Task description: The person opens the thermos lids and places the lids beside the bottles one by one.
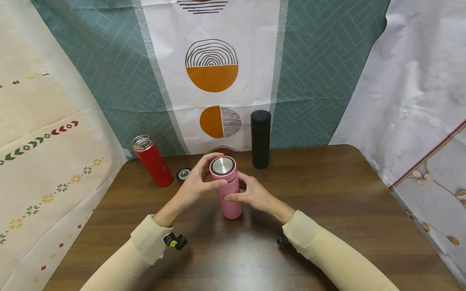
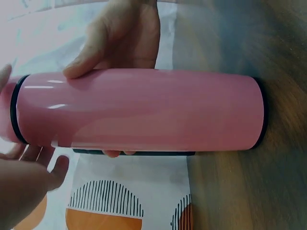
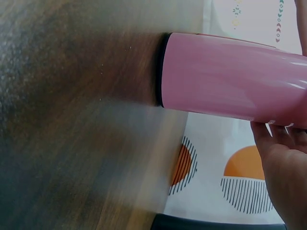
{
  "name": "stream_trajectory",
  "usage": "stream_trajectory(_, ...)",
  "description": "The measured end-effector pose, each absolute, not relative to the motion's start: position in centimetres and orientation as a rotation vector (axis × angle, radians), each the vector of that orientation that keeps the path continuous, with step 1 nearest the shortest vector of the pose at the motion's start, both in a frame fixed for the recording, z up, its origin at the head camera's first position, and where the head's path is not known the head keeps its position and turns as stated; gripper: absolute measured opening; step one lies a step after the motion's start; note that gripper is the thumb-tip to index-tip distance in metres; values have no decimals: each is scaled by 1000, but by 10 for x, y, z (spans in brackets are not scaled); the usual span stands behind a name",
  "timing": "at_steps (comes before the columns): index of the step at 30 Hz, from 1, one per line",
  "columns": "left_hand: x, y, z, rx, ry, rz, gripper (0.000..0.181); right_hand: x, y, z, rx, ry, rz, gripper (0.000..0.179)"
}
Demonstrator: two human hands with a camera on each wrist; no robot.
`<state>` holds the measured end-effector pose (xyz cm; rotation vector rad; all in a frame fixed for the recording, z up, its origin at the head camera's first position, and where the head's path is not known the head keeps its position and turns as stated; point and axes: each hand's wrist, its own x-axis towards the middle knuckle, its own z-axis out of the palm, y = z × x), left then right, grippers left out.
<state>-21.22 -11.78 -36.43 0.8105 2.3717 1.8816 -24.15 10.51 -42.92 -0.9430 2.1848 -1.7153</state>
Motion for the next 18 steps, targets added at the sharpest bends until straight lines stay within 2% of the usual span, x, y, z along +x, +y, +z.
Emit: stream_trajectory(18, -213, -121, -363, 832, 2331, 1859, 68, -240, 105, -428, -961, 2194, -1725, 63)
